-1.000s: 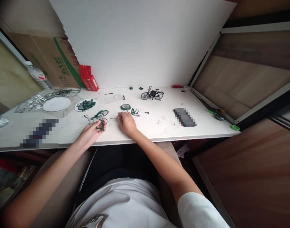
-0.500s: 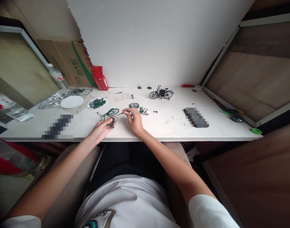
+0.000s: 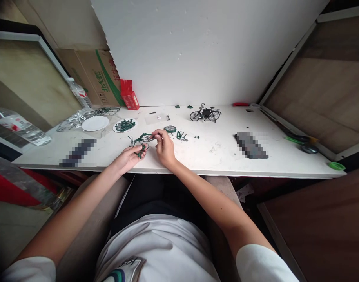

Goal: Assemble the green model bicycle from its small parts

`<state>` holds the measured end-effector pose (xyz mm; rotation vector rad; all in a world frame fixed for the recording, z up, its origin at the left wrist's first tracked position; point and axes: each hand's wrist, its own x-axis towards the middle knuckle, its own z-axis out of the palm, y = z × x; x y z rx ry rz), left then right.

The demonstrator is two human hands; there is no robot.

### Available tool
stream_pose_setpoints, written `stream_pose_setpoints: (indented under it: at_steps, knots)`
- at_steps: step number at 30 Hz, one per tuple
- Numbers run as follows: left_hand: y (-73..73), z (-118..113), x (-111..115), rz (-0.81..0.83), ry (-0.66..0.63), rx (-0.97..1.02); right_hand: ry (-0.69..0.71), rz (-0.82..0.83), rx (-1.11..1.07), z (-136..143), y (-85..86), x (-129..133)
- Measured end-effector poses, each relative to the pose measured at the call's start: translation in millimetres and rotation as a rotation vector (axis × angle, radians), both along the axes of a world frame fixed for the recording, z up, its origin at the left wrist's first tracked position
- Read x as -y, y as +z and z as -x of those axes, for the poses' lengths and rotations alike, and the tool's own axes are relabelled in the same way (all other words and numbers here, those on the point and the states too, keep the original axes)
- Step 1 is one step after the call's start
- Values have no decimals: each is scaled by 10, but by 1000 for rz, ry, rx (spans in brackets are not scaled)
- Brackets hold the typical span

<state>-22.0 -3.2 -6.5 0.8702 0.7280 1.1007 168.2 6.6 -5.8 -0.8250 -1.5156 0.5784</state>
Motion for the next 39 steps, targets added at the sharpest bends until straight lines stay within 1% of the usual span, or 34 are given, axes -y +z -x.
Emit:
stream_pose_setpoints:
  at_steps: [4, 9, 13, 16, 21, 26, 31, 39]
  knots:
    - [-25, 9, -16, -3, 6, -7, 38, -11, 36, 13, 53, 26]
    - [-17, 37, -25, 1, -64, -21, 135, 20, 15, 45, 127, -19]
    - [-6, 46, -39, 38, -79, -9, 181, 102, 14, 130, 117, -82]
    - [-22, 49, -56, 40, -64, 6, 221, 109, 23, 199, 82, -92]
    - [-49, 67, -62, 30, -62, 12, 218, 41, -43, 241, 22, -84]
    - [-37, 75, -45, 36, -78, 19, 234, -41, -114, 230, 17, -127]
    - [-48, 74, -52, 37, -75, 19, 260, -28, -97, 222, 36, -156]
    - [-48, 77, -49, 48, -66, 27, 283, -2, -68, 218, 22, -134]
